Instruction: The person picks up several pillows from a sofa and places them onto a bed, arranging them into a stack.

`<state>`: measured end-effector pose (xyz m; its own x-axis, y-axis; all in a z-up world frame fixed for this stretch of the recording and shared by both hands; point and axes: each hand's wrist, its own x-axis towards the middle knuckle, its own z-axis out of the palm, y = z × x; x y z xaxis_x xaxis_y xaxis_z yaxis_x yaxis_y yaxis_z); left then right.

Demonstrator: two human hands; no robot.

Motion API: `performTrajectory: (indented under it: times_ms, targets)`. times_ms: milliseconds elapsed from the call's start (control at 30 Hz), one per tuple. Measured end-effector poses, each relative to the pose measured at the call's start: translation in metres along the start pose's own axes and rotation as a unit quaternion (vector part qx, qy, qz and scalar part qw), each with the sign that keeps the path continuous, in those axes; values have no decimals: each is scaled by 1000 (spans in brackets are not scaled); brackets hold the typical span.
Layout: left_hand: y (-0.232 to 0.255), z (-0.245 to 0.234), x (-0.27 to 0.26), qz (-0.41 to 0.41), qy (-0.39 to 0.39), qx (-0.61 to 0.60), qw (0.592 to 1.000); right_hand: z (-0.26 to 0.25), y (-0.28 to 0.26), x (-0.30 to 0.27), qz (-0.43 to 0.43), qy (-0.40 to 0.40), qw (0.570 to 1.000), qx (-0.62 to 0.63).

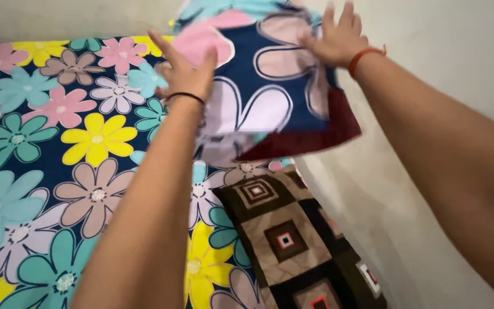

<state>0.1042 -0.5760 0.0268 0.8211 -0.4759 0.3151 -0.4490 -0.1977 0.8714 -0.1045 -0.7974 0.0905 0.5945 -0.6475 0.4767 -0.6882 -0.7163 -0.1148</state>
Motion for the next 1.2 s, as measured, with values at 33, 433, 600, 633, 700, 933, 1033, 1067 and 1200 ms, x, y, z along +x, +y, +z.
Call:
performTrajectory:
  times_ms: [33,433,600,633,700,933,1033,1067,1200]
  targets:
    - [-15,21,2,-8,-13,71,997,14,4,-9,-10,-24,996,-89]
    - [-163,64,-95,-101,-189,88,973,134,0,-158,111,-257,960,-14]
    - [-165,55,-125,-113,-244,58,961,119,-22,-180,89,-227,968,55]
    - [-166,52,-134,-97,-255,51,961,115,-31,-188,76,-222,970,63]
    - [-165,49,-146,-89,-247,50,964,106,-48,-202,52,-208,972,93]
    - [-135,-14,-204,-67,-230,133,962,75,-128,-249,40,-289,936,195]
    - [-135,-69,-241,-121,-190,157,962,74,-169,-281,63,-338,911,227]
    - [-140,-87,-255,-123,-177,159,963,78,-181,-292,-7,-314,919,237]
    - [-165,-187,-288,-147,-104,176,968,85,-255,-313,-166,-275,911,260]
